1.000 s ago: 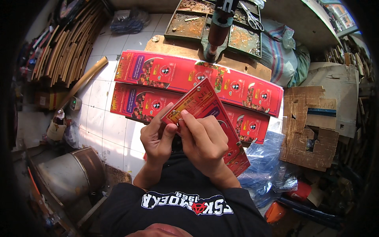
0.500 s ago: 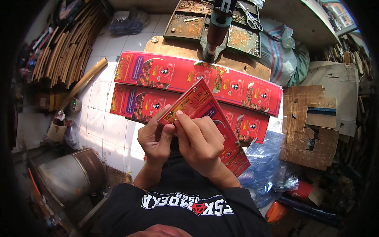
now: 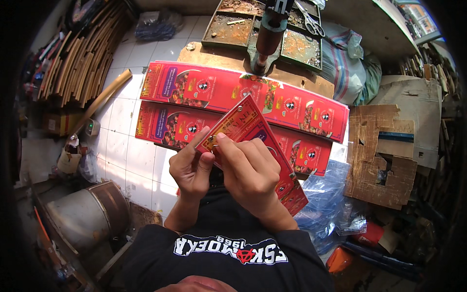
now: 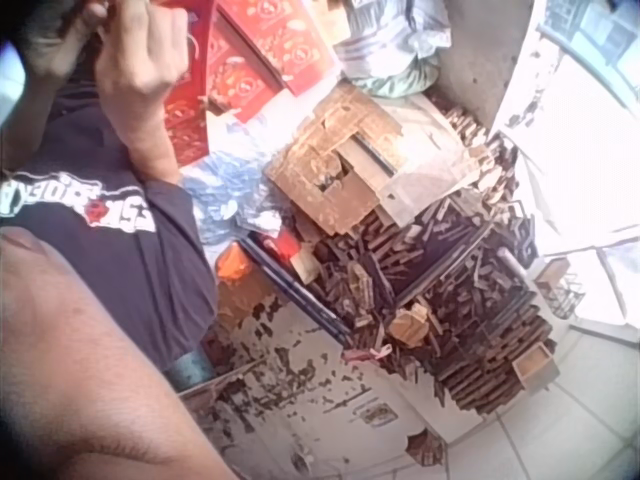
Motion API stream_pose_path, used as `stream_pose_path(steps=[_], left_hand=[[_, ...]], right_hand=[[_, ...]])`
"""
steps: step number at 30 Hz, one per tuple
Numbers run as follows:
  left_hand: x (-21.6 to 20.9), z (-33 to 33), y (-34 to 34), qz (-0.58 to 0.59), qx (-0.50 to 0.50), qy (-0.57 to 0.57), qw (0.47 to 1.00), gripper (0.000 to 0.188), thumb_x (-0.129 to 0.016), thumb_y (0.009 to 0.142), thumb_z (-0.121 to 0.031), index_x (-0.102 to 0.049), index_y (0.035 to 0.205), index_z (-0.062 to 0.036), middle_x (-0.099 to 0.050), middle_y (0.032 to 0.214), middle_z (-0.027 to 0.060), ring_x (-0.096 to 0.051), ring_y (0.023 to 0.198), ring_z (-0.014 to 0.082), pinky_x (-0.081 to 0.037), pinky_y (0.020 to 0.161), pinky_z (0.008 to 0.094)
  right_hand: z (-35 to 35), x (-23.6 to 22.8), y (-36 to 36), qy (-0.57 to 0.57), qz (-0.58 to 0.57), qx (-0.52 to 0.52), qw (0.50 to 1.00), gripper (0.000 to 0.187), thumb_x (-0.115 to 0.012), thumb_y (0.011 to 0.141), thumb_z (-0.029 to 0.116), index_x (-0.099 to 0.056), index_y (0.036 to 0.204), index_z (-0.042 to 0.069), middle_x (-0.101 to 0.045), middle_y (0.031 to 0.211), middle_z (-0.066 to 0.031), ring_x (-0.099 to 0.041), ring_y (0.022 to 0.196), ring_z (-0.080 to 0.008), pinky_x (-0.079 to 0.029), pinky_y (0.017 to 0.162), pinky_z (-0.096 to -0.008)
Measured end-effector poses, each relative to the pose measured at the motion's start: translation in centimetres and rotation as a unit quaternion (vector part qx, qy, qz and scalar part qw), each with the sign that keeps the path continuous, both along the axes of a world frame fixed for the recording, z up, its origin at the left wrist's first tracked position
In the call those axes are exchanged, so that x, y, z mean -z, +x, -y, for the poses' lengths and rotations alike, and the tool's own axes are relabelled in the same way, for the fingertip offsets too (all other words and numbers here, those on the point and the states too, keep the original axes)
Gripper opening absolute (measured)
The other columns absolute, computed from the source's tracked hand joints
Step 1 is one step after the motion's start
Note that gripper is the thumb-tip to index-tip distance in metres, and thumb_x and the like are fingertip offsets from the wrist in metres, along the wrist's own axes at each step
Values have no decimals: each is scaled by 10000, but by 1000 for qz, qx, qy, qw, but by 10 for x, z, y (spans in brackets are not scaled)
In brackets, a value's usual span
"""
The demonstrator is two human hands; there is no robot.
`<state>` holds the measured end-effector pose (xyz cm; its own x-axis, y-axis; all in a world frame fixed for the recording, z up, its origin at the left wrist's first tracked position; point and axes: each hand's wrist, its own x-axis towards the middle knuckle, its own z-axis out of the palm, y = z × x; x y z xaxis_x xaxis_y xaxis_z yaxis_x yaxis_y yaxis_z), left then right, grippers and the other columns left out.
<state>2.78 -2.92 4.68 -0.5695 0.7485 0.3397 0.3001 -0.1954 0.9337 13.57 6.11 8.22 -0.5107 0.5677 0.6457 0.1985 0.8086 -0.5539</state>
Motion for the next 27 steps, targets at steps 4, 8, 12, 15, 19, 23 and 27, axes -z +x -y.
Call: stream_pose_path(steps=[4, 8, 12, 15, 19, 23, 27], left_hand=[[7, -4, 0, 113, 25, 43, 992, 403, -636, 931, -107, -548, 1280, 74, -677, 820, 73, -599, 706, 62, -478, 607, 208], [4, -11, 3, 150, 50, 40, 987, 395, -603, 953, -109, -529, 1290, 83, -681, 909, 97, -618, 791, 85, -514, 677, 216], [5, -10, 4, 176, 64, 27, 982, 385, -584, 963, -112, -528, 1288, 86, -691, 964, 129, -638, 835, 108, -536, 710, 237], [8, -10, 3, 173, 63, 24, 983, 380, -581, 964, -114, -531, 1284, 86, -694, 982, 136, -651, 848, 121, -541, 717, 248], [9, -12, 4, 167, 52, 31, 984, 374, -580, 965, -122, -540, 1272, 88, -696, 999, 142, -657, 858, 126, -542, 722, 251], [11, -12, 5, 174, 42, 21, 984, 365, -570, 973, -142, -552, 1261, 83, -698, 1004, 141, -652, 868, 120, -537, 732, 248], [11, -12, 3, 193, 41, 12, 980, 343, -557, 982, -150, -569, 1234, 84, -696, 983, 124, -635, 856, 104, -515, 739, 230]], right_hand=[[0, 4, -3, -94, -37, 12, 995, 277, -761, 727, -22, -701, 995, 15, -596, 705, -77, -559, 593, -193, -442, 517, -296], [-8, 7, 3, -128, -48, 20, 990, 286, -782, 701, -21, -711, 974, 24, -618, 698, -73, -565, 594, -190, -447, 520, -295], [-15, 9, 2, -50, -59, -2, 997, 295, -787, 683, -26, -710, 964, 23, -635, 701, -70, -579, 604, -199, -457, 526, -297], [-16, 9, 1, -44, -58, -9, 997, 296, -785, 677, -32, -709, 958, 22, -642, 703, -71, -593, 613, -205, -464, 531, -301], [-13, 9, 3, -60, -42, 8, 997, 284, -770, 689, -50, -705, 958, 15, -643, 703, -81, -607, 615, -211, -472, 538, -298], [-5, 5, 6, -148, -30, 19, 988, 273, -755, 710, -59, -699, 968, 8, -653, 722, -92, -613, 613, -201, -474, 550, -281], [-10, 13, 8, -203, -111, 42, 972, 258, -758, 729, -51, -695, 971, 10, -665, 742, -78, -634, 695, -158, -487, 620, -267]])
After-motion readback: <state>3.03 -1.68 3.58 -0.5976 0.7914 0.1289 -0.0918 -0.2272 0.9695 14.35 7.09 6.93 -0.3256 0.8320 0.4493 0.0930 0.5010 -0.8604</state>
